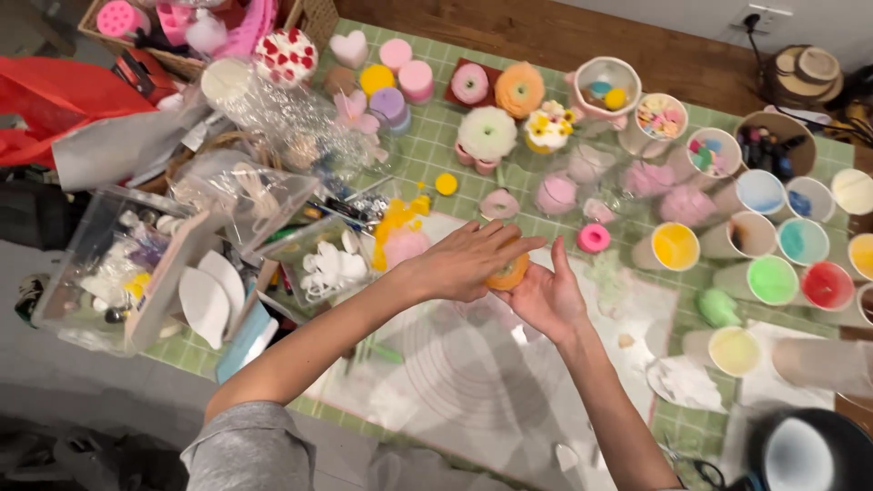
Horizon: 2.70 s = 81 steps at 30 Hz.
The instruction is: The recorder is assembling and detailing handmade wax flowers at a studio workbench.
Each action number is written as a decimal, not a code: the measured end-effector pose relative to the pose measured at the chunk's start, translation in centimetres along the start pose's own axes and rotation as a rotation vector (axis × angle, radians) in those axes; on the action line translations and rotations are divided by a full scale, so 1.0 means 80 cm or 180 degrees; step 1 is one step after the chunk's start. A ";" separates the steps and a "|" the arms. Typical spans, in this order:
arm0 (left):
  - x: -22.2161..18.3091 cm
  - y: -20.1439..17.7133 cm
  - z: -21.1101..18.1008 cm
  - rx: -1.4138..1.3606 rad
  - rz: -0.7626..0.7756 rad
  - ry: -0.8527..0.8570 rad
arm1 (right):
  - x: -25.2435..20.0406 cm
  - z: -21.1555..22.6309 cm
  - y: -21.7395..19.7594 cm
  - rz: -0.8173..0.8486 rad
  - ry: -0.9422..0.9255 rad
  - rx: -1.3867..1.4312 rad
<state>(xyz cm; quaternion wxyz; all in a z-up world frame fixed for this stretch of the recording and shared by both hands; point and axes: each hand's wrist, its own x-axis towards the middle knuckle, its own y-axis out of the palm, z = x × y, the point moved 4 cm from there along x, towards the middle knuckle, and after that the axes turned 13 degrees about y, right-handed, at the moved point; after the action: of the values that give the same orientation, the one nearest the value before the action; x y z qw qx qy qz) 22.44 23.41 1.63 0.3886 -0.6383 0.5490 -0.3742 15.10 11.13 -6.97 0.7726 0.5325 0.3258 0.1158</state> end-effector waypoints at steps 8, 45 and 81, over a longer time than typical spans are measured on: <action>-0.026 -0.017 0.088 -0.0161 -0.0421 0.0133 | 0.087 0.036 -0.003 -0.0026 0.0038 0.0249; -0.013 0.129 0.444 0.0637 -0.3149 -0.1169 | -0.022 -0.008 -0.177 -0.1668 -0.0421 0.0878; -0.018 0.157 0.480 0.1798 -0.0441 -0.0988 | -0.042 -0.028 -0.175 -0.1680 -0.0565 0.0914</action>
<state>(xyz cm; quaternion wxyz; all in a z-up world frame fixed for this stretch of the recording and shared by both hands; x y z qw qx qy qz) 51.86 26.88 -25.86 0.6029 -0.5906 0.3130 -0.4355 8.80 5.37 -18.74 0.7183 0.5412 0.3970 -0.1830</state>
